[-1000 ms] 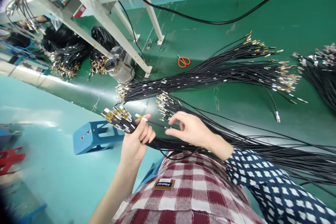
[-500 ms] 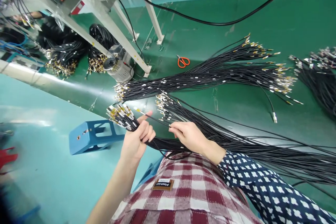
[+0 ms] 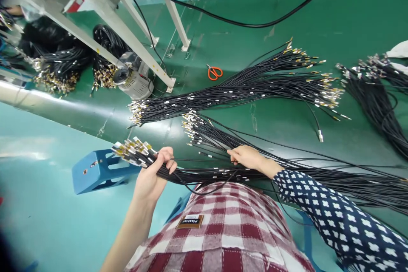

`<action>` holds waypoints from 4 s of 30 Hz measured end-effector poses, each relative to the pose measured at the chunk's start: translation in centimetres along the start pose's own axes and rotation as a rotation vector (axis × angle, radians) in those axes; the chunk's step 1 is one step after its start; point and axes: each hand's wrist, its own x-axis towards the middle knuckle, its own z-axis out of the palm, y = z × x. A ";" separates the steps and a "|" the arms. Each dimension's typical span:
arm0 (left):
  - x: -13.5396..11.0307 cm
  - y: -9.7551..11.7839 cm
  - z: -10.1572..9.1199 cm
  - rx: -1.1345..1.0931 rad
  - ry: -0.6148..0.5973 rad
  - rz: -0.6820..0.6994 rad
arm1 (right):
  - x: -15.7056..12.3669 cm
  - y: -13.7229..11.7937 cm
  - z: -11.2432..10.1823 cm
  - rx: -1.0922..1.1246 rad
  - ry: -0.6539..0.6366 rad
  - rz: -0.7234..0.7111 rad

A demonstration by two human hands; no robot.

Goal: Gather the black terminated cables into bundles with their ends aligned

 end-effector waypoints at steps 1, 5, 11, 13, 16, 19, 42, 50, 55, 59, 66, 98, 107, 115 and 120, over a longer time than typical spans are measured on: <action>-0.3 0.0 -0.4 0.010 -0.004 -0.002 | 0.3 0.3 0.0 0.013 0.000 -0.007; -1.3 -0.1 -1.2 0.079 -0.038 0.002 | 2.3 -1.9 1.0 -0.142 0.078 -0.111; -2.3 -0.6 -0.4 -0.001 -0.073 -0.023 | 4.7 -5.3 2.7 -0.222 -0.059 -0.140; -2.3 -1.0 -0.3 -0.056 -0.039 -0.007 | 4.1 -5.1 2.2 -0.200 -0.100 -0.160; -2.1 -1.5 -0.1 -0.146 -0.005 -0.020 | 2.3 -5.8 0.7 -0.007 -0.101 -0.244; -1.8 -1.5 0.5 -0.167 0.003 -0.035 | 0.6 -8.6 -0.3 0.390 -0.022 -0.400; -0.8 -0.7 2.2 -0.100 0.150 -0.072 | -0.9 -13.2 0.8 0.337 0.259 -0.486; -0.6 -0.7 1.9 -0.127 0.129 -0.050 | -1.8 -2.2 1.2 -0.062 0.183 -0.302; -0.7 -0.4 2.3 -0.115 0.116 -0.059 | -1.4 -7.1 1.3 0.083 0.200 -0.472; -1.0 -0.2 2.4 -0.073 0.105 -0.068 | -1.5 -12.0 2.0 0.104 0.192 -0.584; -1.4 -0.5 1.0 -0.012 0.064 -0.130 | 0.1 -10.0 1.0 0.089 -0.016 -0.582; 0.1 -0.5 1.6 -0.027 0.011 -0.187 | -0.8 -8.5 2.3 0.976 -0.135 -0.411; -0.2 -0.4 1.8 -0.036 0.020 -0.170 | -1.0 -9.6 1.9 0.934 -0.173 -0.395; -0.9 -1.1 0.3 -0.049 -0.059 -0.149 | 5.9 -5.9 1.7 -0.094 0.189 -0.132; -2.1 -0.3 1.0 -0.323 -0.022 -0.140 | 7.9 -4.7 4.0 -0.208 0.200 -0.074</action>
